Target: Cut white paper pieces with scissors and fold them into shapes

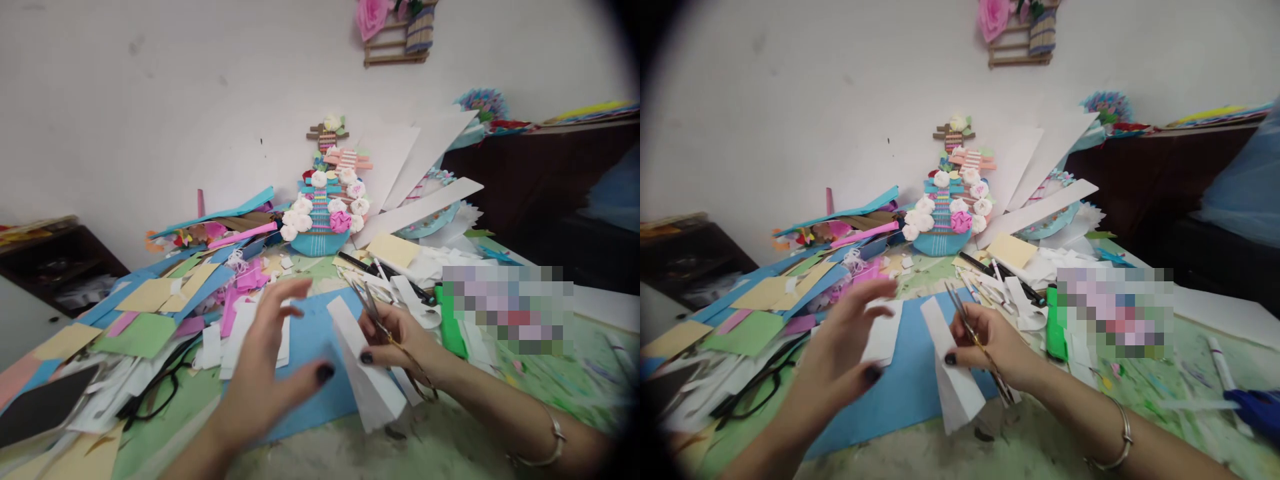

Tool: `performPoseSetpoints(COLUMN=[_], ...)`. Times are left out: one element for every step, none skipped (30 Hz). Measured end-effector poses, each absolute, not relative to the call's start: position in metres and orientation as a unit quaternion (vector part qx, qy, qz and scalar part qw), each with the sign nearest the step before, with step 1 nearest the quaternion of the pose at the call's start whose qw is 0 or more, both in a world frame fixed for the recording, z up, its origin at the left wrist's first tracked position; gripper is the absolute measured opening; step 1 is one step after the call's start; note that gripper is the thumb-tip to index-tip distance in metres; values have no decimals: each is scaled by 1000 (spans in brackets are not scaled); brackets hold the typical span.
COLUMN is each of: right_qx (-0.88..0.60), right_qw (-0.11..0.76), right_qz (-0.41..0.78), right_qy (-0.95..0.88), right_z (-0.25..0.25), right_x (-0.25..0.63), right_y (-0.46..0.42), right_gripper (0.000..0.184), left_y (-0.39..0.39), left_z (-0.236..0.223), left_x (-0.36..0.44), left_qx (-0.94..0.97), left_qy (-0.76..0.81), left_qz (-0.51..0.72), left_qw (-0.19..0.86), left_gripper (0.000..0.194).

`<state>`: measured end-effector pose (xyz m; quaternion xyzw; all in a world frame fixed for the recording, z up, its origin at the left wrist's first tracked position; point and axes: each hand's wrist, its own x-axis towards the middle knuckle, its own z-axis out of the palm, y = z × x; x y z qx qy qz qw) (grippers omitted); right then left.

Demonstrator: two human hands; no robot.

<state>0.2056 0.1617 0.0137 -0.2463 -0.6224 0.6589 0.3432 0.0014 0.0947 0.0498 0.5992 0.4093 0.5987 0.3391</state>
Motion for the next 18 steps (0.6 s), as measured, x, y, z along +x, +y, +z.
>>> performPoseSetpoints(right_qx=[-236, -231, -229, -232, -239, -248, -259, -271, -281, -288, -292, -295, -297, -298, -301, -304, -306, -308], right_qw=[328, 317, 310, 306, 308, 312, 318, 323, 327, 329, 329, 328, 327, 326, 326, 325, 322, 317], right_qz=[662, 660, 656, 649, 637, 623, 608, 593, 581, 572, 568, 566, 564, 562, 559, 556, 556, 558], right_qy=[-632, -641, -649, -657, -665, -673, -680, -686, -691, -694, -695, -697, -698, -699, -700, -702, -703, -702], right_z=[15, 16, 16, 16, 16, 15, 14, 12, 11, 10, 8, 7, 7, 7, 7, 7, 8, 9], right_x=[205, 205, 204, 204, 203, 203, 203, 202, 202, 202, 202, 202, 201, 201, 201, 201, 200, 200], right_y=[159, 156, 155, 154, 154, 155, 155, 157, 158, 158, 159, 159, 159, 158, 158, 157, 157, 157], right_gripper=[39, 37, 36, 34, 32, 30, 28, 27, 26, 24, 23, 22, 21, 21, 20, 20, 20, 21], left_y=[112, 127, 140, 148, 154, 157, 158, 158, 157, 156, 156, 156, 156, 156, 156, 157, 156, 156], left_z=[46, 42, 37, 33, 30, 27, 24, 22, 20, 18, 15, 12, 10, 7, 6, 4, 3, 3], left_x=[-1, -2, -3, -2, 0, 1, 4, 5, 6, 7, 6, 5, 4, 3, 2, 2, 2, 2], left_qx=[622, 633, 642, 641, 628, 617, 606, 595, 583, 569, 553, 539, 527, 519, 514, 508, 500, 493], left_qy=[413, 414, 408, 397, 392, 384, 376, 372, 371, 374, 383, 394, 403, 407, 407, 404, 400, 397], left_qz=[564, 527, 481, 431, 386, 354, 332, 324, 328, 336, 344, 350, 350, 347, 341, 337, 337, 337], left_qw=[353, 387, 436, 496, 550, 589, 618, 635, 644, 651, 655, 657, 661, 666, 674, 682, 690, 696], left_gripper=[70, 71, 71, 71, 65, 57, 50, 43, 37, 32, 29, 26, 24, 22, 22, 23, 23, 25])
